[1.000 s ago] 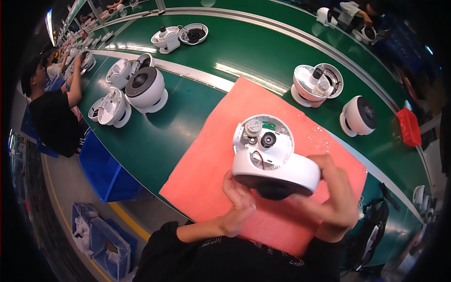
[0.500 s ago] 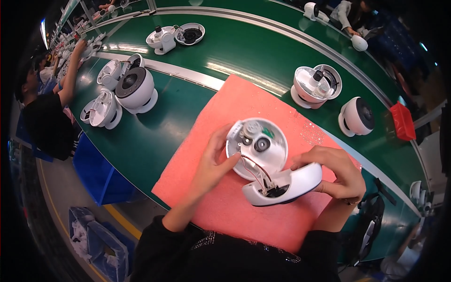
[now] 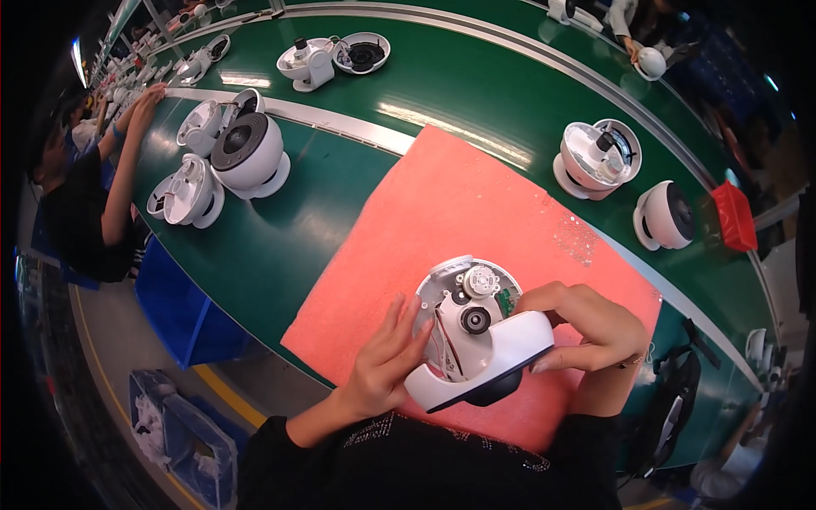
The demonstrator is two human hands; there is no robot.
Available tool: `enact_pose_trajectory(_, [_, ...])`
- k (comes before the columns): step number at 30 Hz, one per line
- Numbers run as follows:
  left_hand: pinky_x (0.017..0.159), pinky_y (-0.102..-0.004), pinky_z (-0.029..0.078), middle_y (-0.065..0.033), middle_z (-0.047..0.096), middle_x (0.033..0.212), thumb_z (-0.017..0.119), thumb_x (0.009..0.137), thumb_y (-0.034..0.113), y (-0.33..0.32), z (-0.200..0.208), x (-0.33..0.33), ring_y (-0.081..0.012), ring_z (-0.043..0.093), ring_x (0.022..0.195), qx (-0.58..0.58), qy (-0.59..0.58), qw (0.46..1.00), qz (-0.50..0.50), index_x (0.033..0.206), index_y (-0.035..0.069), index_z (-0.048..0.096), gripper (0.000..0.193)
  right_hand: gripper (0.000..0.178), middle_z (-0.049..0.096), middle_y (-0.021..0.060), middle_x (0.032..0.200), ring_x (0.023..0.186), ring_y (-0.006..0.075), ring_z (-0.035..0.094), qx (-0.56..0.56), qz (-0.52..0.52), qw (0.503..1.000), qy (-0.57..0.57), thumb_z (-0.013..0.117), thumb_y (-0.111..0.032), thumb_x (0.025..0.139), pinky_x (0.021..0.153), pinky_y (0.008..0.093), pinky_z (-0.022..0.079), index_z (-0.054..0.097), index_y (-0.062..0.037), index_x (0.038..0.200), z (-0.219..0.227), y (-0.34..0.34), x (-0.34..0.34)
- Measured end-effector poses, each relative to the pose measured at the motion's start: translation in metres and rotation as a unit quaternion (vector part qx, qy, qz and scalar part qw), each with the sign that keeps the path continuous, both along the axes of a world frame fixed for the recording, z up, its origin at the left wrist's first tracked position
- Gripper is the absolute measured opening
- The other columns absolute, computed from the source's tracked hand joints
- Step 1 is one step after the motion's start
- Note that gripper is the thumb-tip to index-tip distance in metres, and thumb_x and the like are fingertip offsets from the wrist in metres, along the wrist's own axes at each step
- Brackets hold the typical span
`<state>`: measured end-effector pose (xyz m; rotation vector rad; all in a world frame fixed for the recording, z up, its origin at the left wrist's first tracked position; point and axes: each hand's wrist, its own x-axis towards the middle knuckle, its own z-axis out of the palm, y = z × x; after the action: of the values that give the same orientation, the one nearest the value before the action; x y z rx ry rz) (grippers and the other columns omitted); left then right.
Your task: The recorder is assembling dome-style security cameras on a production line, fitting the housing components together by hand.
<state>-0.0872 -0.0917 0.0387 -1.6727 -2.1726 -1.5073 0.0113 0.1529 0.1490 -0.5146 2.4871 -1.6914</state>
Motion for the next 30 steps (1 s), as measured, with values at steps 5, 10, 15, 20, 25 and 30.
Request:
enact_pose_trajectory(5, [0.102, -0.0536, 0.026, -0.0335, 0.041, 0.125, 0.063, 0.075, 0.015, 0.007, 0.004, -0.018, -0.0453, 0.039, 0.120, 0.014, 0.037, 0.997, -0.068, 0.112, 0.003, 0.061, 0.039, 0.048, 0.058, 0.0143, 0.095, 0.081, 0.0218, 0.060, -0.035, -0.006, 0.998, -0.053, 0.068, -0.015, 0.077, 0.067, 0.0297, 0.048, 0.042, 0.0017, 0.114, -0.012, -0.007, -0.005])
enact_pose_trajectory(10, [0.102, -0.0568, 0.024, -0.0334, 0.038, 0.128, 0.063, 0.073, 0.020, 0.005, 0.004, -0.042, -0.0457, 0.042, 0.118, 0.007, 0.049, 0.991, -0.121, 0.096, 0.002, 0.064, 0.029, 0.047, 0.059, 0.0142, 0.091, 0.076, 0.0179, 0.061, -0.099, -0.042, 0.987, -0.119, 0.065, -0.016, 0.081, 0.062, 0.0258, 0.049, 0.038, 0.0002, 0.116, -0.014, -0.013, -0.009])
enact_pose_trajectory(15, [0.103, -0.0556, 0.024, -0.0311, 0.036, 0.131, 0.065, 0.062, 0.012, 0.000, 0.009, -0.045, -0.0508, 0.030, 0.123, -0.038, 0.067, 0.991, -0.110, 0.083, -0.001, 0.062, 0.026, 0.041, 0.061, 0.0082, 0.085, 0.068, 0.0078, 0.060, -0.017, -0.151, 0.960, -0.233, 0.071, -0.011, 0.071, 0.057, 0.0171, 0.047, 0.049, -0.0002, 0.104, -0.007, -0.011, -0.013])
enact_pose_trajectory(20, [0.102, -0.0522, 0.027, -0.0308, 0.037, 0.130, 0.065, 0.067, 0.014, -0.003, 0.017, -0.053, -0.0488, 0.033, 0.122, -0.077, -0.016, 0.993, -0.085, 0.086, -0.001, 0.062, 0.024, 0.037, 0.061, 0.0060, 0.077, 0.064, 0.0062, 0.059, 0.022, -0.163, 0.960, -0.225, 0.074, -0.013, 0.069, 0.055, 0.0175, 0.047, 0.053, 0.0004, 0.096, -0.004, -0.006, -0.011])
enact_pose_trajectory(25, [0.085, -0.0360, 0.046, -0.0264, 0.058, 0.107, 0.069, 0.071, 0.022, 0.008, 0.049, -0.050, -0.0336, 0.061, 0.096, -0.110, -0.205, 0.964, -0.124, 0.091, -0.003, 0.063, 0.032, 0.036, 0.060, 0.0038, 0.072, 0.061, 0.0045, 0.058, 0.010, -0.164, 0.958, -0.237, 0.075, -0.014, 0.067, 0.053, 0.0170, 0.046, 0.053, 0.0000, 0.093, -0.008, -0.005, -0.018])
enact_pose_trajectory(30, [0.056, -0.0271, 0.049, -0.0103, 0.061, 0.060, 0.077, 0.065, 0.031, 0.016, 0.062, -0.054, -0.0187, 0.063, 0.056, -0.204, -0.143, 0.965, -0.085, 0.093, -0.004, 0.063, 0.046, 0.031, 0.056, 0.0022, 0.063, 0.051, 0.0047, 0.052, 0.042, -0.159, 0.969, -0.182, 0.074, -0.021, 0.071, 0.047, 0.0176, 0.042, 0.054, -0.0003, 0.084, -0.014, -0.002, -0.014])
